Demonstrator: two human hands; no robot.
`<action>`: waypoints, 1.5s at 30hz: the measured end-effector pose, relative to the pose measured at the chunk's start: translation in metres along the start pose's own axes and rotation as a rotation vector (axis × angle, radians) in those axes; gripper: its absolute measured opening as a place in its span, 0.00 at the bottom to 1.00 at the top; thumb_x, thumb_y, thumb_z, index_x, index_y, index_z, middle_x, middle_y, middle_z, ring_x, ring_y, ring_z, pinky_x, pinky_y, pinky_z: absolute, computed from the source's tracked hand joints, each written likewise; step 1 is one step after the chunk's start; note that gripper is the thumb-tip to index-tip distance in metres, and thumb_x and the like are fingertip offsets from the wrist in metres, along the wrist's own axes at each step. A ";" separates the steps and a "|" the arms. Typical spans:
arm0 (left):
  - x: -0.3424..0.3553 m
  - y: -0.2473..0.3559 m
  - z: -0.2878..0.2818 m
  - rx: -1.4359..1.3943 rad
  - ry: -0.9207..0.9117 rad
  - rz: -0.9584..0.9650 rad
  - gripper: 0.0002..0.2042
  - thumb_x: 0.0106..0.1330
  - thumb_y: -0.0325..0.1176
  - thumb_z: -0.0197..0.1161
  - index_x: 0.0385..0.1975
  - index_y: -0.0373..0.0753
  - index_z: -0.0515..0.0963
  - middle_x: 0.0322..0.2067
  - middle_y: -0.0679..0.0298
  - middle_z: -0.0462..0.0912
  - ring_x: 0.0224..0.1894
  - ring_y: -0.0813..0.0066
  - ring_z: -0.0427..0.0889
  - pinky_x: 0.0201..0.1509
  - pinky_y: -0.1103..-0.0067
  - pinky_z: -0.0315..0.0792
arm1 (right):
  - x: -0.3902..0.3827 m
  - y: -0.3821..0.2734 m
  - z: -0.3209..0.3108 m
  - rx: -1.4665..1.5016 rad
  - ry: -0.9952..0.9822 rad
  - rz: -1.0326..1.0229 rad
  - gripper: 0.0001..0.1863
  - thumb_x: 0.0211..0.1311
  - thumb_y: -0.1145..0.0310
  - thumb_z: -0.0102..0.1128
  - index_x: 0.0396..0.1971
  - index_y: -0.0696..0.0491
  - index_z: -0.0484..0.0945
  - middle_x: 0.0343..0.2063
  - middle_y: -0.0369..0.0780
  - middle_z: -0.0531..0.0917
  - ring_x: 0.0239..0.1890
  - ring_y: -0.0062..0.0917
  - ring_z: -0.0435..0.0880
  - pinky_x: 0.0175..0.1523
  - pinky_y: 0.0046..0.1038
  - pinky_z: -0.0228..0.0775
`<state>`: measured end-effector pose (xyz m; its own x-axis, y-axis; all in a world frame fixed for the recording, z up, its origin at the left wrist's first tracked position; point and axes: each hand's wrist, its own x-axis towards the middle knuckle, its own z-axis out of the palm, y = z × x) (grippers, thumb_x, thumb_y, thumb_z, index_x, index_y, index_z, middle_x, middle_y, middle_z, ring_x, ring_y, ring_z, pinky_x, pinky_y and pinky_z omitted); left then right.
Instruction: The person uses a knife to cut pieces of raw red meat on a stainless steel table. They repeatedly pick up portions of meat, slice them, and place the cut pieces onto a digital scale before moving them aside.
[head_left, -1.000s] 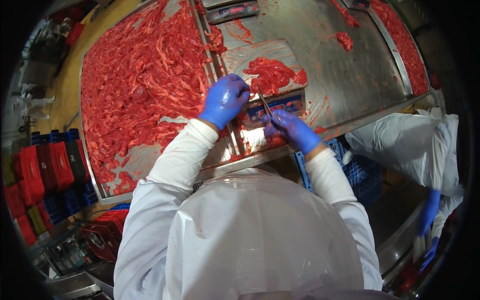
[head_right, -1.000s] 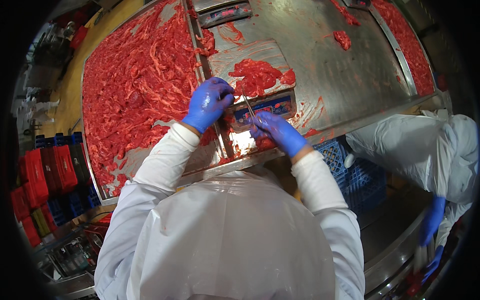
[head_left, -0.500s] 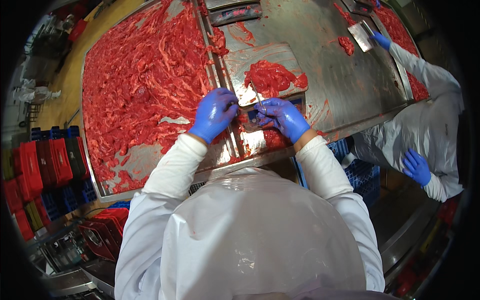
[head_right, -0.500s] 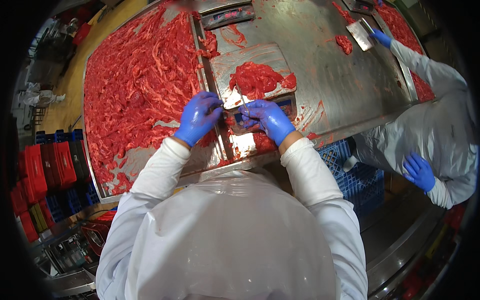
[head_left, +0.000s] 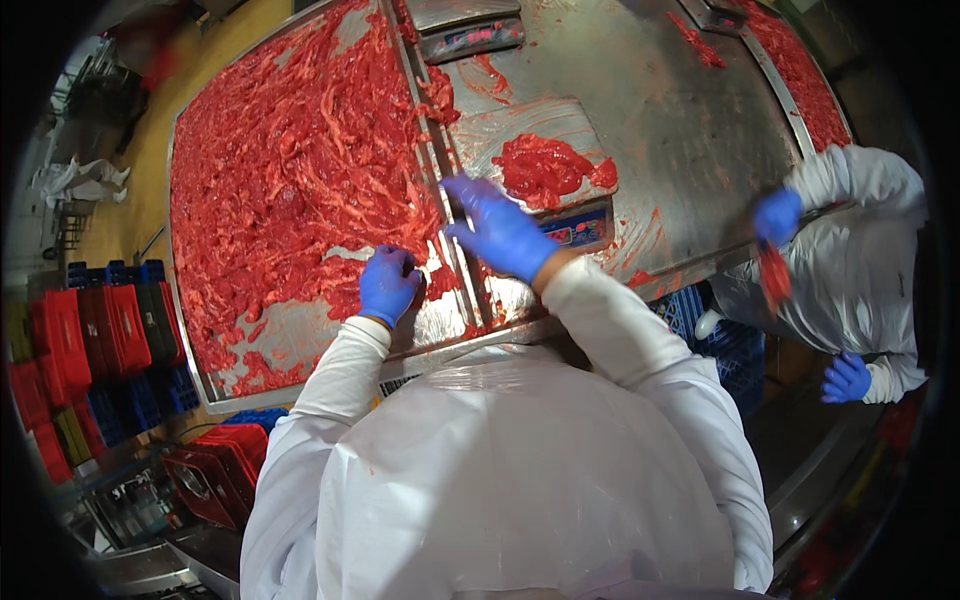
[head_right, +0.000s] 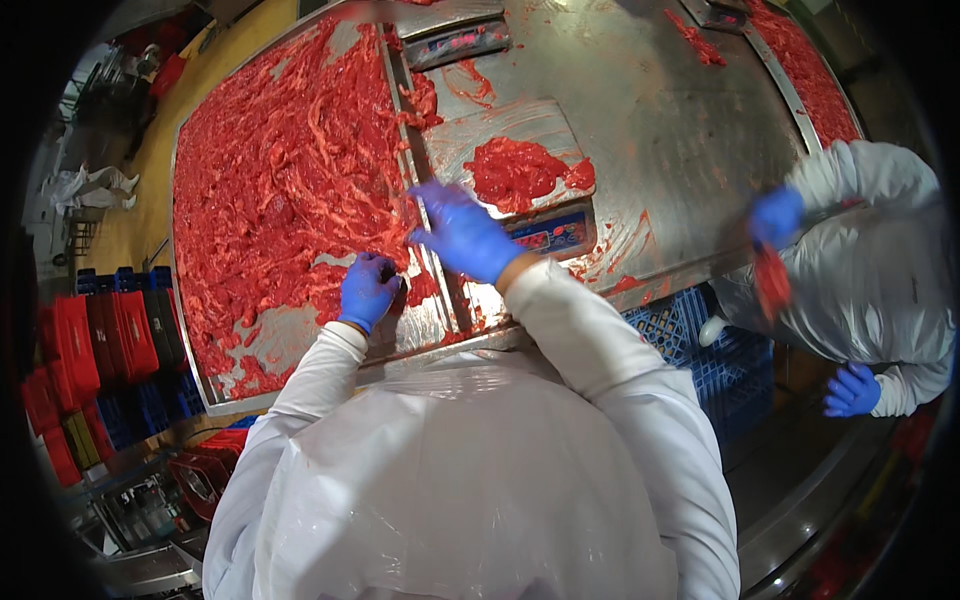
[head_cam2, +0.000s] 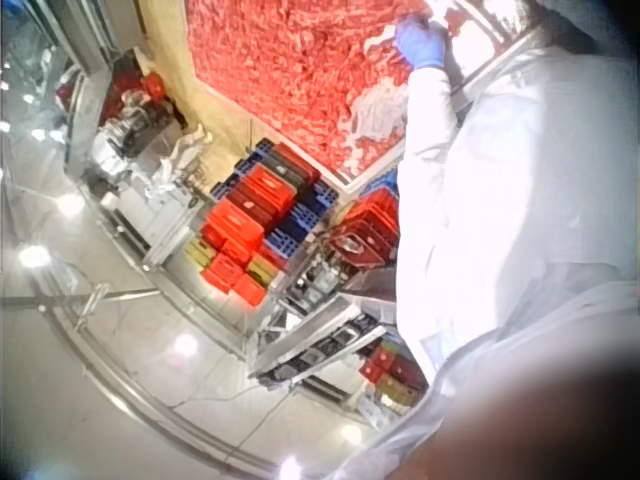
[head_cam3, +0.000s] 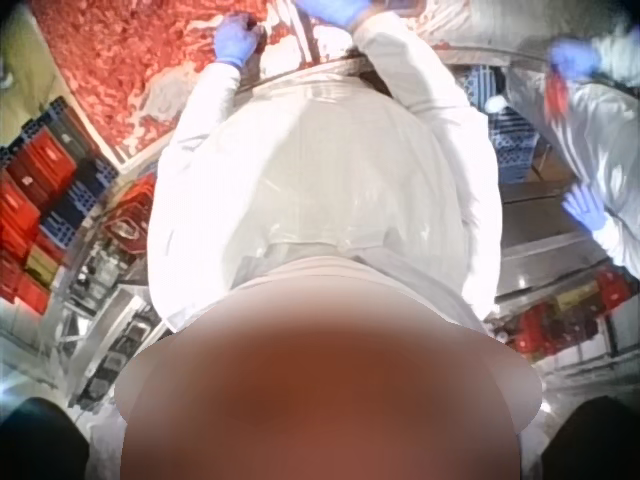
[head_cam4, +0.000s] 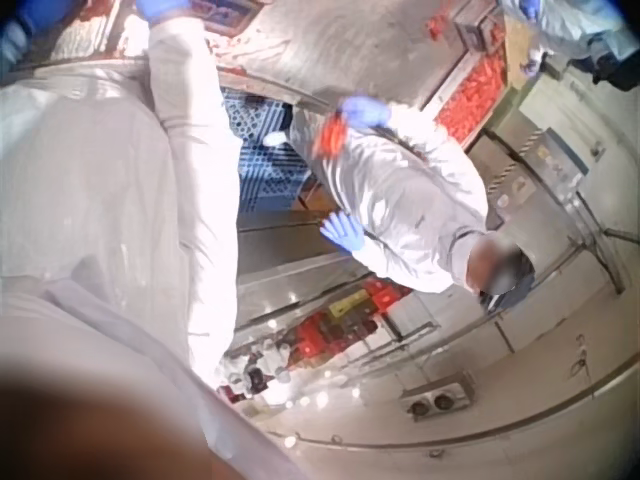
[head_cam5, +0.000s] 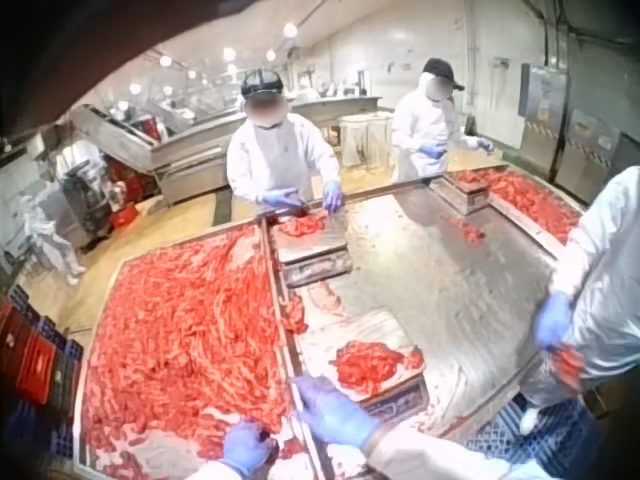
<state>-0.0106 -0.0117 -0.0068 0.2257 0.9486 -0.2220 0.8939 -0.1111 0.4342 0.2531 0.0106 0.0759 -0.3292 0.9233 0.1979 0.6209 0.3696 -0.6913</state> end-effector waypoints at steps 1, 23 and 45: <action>-0.001 -0.001 -0.002 0.007 -0.001 0.008 0.12 0.60 0.37 0.71 0.40 0.41 0.85 0.45 0.53 0.82 0.48 0.50 0.83 0.52 0.60 0.78 | 0.012 0.022 -0.008 0.024 0.061 0.125 0.32 0.69 0.59 0.68 0.69 0.56 0.71 0.63 0.54 0.78 0.65 0.47 0.79 0.69 0.40 0.70; 0.310 -0.039 -0.111 0.198 0.045 -0.183 0.34 0.60 0.56 0.71 0.58 0.34 0.81 0.58 0.43 0.82 0.64 0.48 0.80 0.68 0.62 0.74 | -0.212 0.093 -0.046 -0.325 0.225 0.492 0.25 0.65 0.52 0.70 0.56 0.50 0.78 0.35 0.47 0.85 0.39 0.43 0.87 0.44 0.44 0.79; -0.063 0.084 -0.091 -0.057 -0.115 0.313 0.09 0.62 0.35 0.68 0.40 0.42 0.81 0.40 0.47 0.82 0.43 0.42 0.83 0.47 0.59 0.79 | -0.212 0.095 -0.041 -0.320 0.253 0.455 0.27 0.58 0.49 0.73 0.48 0.56 0.82 0.37 0.48 0.87 0.40 0.46 0.87 0.47 0.45 0.79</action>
<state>0.0147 -0.0536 0.1231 0.5311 0.8310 -0.1656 0.7517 -0.3719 0.5446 0.4111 -0.1462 -0.0036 0.1745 0.9776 0.1179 0.8556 -0.0912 -0.5096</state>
